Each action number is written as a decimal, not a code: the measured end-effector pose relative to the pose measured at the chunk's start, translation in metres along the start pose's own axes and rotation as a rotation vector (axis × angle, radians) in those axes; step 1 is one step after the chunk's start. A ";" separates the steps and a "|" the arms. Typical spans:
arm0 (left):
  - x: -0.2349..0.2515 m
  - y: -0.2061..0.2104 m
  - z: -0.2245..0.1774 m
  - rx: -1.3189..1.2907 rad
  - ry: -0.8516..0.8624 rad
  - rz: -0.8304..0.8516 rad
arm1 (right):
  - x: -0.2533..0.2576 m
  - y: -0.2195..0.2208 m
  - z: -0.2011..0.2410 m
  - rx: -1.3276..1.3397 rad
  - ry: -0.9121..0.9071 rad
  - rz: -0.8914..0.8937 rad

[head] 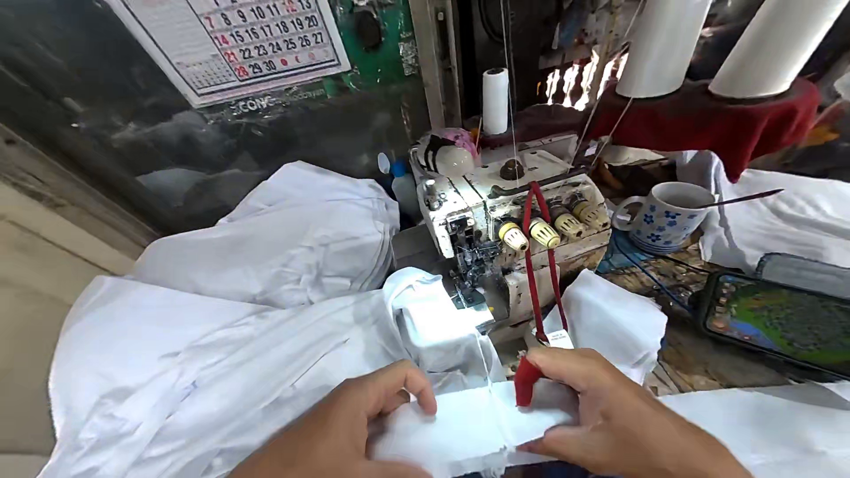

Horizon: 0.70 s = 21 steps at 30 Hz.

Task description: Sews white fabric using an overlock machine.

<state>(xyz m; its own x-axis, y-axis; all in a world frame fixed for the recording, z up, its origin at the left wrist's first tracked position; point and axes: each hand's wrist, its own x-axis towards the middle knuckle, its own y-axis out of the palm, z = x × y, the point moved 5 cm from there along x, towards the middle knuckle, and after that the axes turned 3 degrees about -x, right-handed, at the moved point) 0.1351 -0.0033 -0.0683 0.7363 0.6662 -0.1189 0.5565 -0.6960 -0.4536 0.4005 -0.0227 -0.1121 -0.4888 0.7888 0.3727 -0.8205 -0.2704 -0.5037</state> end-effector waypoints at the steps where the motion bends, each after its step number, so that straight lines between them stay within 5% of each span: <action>1: -0.001 0.004 -0.001 0.002 0.022 -0.047 | -0.004 0.002 -0.002 0.053 -0.032 -0.095; 5: 0.001 0.019 0.012 0.196 0.078 -0.339 | -0.009 0.008 -0.012 0.179 -0.047 -0.304; 12: -0.007 0.020 0.000 0.375 -0.031 -0.548 | -0.007 0.003 -0.013 0.140 0.063 -0.382; 18: -0.008 0.007 0.000 0.459 0.047 -0.486 | -0.010 0.000 -0.007 0.114 0.302 -0.029; 21: -0.006 0.010 0.000 0.314 0.104 -0.427 | -0.017 0.009 -0.016 0.210 0.363 -0.014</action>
<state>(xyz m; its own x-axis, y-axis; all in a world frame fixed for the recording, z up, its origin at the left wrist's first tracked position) 0.1359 -0.0138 -0.0722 0.5127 0.8312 0.2149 0.6845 -0.2447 -0.6867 0.4063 -0.0299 -0.1353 -0.3714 0.9265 0.0605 -0.8875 -0.3351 -0.3163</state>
